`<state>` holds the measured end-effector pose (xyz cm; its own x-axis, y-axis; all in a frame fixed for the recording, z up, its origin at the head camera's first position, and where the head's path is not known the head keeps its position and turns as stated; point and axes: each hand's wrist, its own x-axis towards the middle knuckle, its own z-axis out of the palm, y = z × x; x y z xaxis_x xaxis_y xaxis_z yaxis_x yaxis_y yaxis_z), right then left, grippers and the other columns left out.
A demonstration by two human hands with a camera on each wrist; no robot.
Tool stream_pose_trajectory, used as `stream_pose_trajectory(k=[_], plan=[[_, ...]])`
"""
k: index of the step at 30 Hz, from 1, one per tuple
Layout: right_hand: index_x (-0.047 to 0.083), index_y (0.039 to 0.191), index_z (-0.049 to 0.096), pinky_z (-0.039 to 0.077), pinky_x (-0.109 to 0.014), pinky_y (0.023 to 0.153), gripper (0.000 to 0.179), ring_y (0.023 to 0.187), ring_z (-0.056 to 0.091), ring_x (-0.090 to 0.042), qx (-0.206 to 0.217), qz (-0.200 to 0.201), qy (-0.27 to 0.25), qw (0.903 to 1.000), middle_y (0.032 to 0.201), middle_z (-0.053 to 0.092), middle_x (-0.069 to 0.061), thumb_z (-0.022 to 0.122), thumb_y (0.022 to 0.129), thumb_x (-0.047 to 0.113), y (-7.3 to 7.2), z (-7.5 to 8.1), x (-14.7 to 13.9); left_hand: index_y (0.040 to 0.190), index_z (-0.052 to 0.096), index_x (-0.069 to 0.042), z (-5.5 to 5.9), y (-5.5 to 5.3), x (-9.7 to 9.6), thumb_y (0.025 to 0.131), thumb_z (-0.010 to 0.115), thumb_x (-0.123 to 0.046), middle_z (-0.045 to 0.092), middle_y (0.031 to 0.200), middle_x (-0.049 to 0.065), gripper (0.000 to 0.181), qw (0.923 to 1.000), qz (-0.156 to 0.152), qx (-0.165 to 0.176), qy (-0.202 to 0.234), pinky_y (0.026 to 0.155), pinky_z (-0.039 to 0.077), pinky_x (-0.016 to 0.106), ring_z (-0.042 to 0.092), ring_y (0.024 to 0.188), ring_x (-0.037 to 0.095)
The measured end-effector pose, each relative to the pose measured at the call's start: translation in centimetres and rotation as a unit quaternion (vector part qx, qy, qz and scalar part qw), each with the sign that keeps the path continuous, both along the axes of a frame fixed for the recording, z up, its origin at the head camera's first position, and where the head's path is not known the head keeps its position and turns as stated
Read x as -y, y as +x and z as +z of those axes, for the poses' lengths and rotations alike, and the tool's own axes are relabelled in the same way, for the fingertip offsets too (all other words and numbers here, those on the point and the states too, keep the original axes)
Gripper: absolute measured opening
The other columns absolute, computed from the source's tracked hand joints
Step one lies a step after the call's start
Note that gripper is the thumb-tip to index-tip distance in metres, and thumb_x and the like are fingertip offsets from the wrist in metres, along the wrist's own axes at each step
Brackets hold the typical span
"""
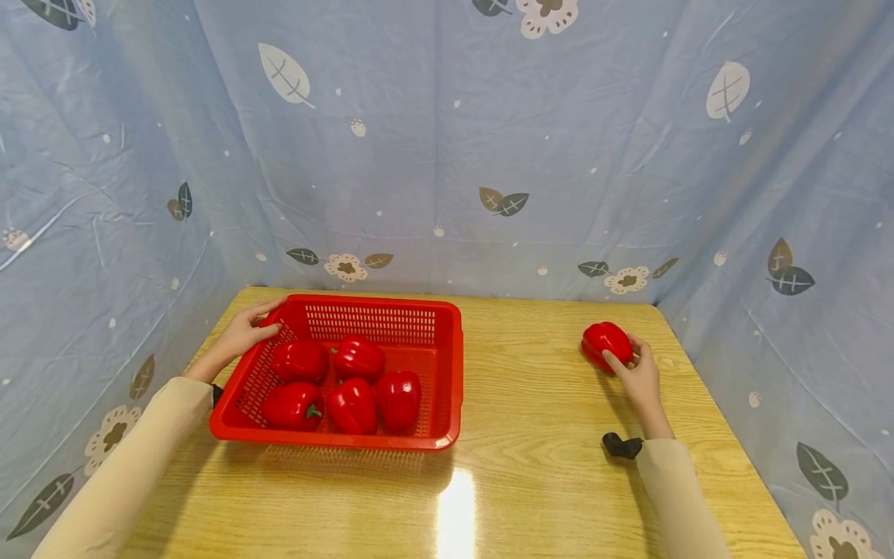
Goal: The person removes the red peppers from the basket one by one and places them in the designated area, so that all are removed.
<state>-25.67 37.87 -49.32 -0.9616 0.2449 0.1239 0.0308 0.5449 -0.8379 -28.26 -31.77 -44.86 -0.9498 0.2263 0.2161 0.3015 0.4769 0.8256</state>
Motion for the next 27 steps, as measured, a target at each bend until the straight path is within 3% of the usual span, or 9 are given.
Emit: stream_pose_trajectory(k=[3, 6, 13, 21, 24, 27], plan=[[0.002, 0.146, 0.021, 0.041, -0.016, 0.083, 0.074, 0.123, 0.038, -0.043, 0.0, 0.002, -0.001, 1.0, 0.144, 0.029, -0.024, 0.055, 0.091, 0.038, 0.1, 0.0, -0.1, 0.141, 0.038, -0.005, 0.1, -0.1, 0.0, 0.089, 0.058, -0.008, 0.041, 0.133, 0.026, 0.056, 0.9996, 0.018, 0.011, -0.016, 0.062, 0.052, 0.023, 0.059, 0.088, 0.025], [0.002, 0.146, 0.021, 0.038, -0.007, 0.074, 0.074, 0.124, 0.037, -0.044, -0.001, 0.004, -0.001, 1.0, 0.145, 0.027, -0.024, 0.056, 0.091, 0.038, 0.1, 0.0, -0.1, 0.141, 0.037, -0.002, 0.6, 0.2, -0.3, 0.089, 0.057, -0.004, 0.04, 0.131, 0.027, 0.056, 0.9996, 0.016, 0.018, -0.017, 0.062, 0.051, 0.021, 0.059, 0.088, 0.028], [0.004, 0.146, 0.021, 0.034, -0.012, 0.072, 0.074, 0.123, 0.036, -0.041, 0.002, 0.004, 0.012, 0.9999, 0.147, 0.027, -0.022, 0.055, 0.091, 0.04, 0.2, 0.2, -0.1, 0.14, 0.035, 0.005, 2.9, 1.8, -1.5, 0.089, 0.054, 0.001, 0.037, 0.133, 0.032, 0.055, 0.9994, 0.008, 0.03, -0.012, 0.062, 0.052, 0.021, 0.06, 0.087, 0.024], [0.003, 0.146, 0.023, 0.033, -0.011, 0.071, 0.073, 0.121, 0.037, -0.041, -0.004, 0.005, 0.014, 0.9999, 0.146, 0.028, -0.023, 0.055, 0.091, 0.039, 0.2, 0.5, 0.1, 0.14, 0.036, 0.004, 3.3, 2.1, -1.8, 0.089, 0.055, -0.001, 0.039, 0.132, 0.031, 0.055, 0.9993, 0.013, 0.02, -0.028, 0.069, 0.05, 0.024, 0.054, 0.1, 0.047], [0.003, 0.146, 0.023, 0.039, -0.02, 0.076, 0.073, 0.121, 0.037, -0.041, -0.003, 0.004, 0.02, 0.9998, 0.146, 0.028, -0.023, 0.054, 0.091, 0.04, 0.2, 0.6, 0.2, 0.14, 0.036, 0.003, 3.2, 2.1, -1.8, 0.089, 0.055, -0.002, 0.039, 0.133, 0.03, 0.055, 0.9988, 0.02, 0.013, -0.043, 0.076, 0.048, 0.032, 0.051, 0.104, 0.049], [0.002, 0.145, 0.023, 0.042, -0.041, 0.09, 0.073, 0.124, 0.034, -0.044, -0.005, 0.003, 0.017, 0.9998, 0.147, 0.027, -0.023, 0.054, 0.091, 0.039, 0.1, 0.6, 0.2, 0.14, 0.036, 0.003, 3.1, 2.0, -1.7, 0.089, 0.055, -0.002, 0.039, 0.133, 0.03, 0.054, 0.9986, 0.021, 0.011, -0.047, 0.076, 0.048, 0.032, 0.051, 0.104, 0.05]])
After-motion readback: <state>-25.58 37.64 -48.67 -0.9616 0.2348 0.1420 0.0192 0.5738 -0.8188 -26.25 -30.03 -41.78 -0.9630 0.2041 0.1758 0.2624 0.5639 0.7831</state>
